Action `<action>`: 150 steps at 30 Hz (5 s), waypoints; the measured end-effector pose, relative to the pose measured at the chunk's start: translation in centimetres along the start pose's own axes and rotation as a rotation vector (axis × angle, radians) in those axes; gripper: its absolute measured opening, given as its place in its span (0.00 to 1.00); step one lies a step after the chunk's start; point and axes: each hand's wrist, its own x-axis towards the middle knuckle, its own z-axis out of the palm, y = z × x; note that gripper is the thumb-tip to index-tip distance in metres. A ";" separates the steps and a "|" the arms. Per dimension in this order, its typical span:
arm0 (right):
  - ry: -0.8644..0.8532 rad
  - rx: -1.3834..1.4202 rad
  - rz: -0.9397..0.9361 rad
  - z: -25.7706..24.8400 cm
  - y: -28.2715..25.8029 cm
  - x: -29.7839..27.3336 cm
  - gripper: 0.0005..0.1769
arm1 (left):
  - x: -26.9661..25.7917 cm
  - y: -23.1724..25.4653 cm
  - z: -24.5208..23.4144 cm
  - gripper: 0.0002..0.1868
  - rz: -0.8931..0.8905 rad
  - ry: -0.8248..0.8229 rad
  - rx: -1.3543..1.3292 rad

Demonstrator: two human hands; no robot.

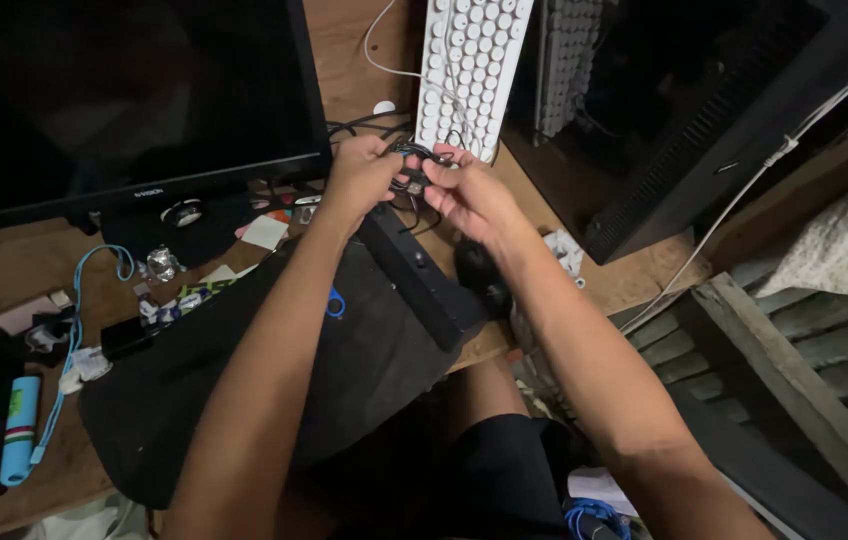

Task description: Organizing various electronic parts, small objects, and papers on a desk.

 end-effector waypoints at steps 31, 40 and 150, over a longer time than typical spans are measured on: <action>0.330 -0.362 0.006 -0.5 3.4 2.4 0.10 | -0.3 0.3 2.0 0.07 0.139 0.088 0.088; 0.218 -0.991 -0.167 2.7 2.6 -2.6 0.16 | 1.3 -0.7 -0.3 0.16 -0.130 0.188 0.282; 0.199 -1.137 -0.414 -3.0 4.9 -2.5 0.31 | 0.7 -4.5 1.5 0.10 -0.347 -0.157 0.269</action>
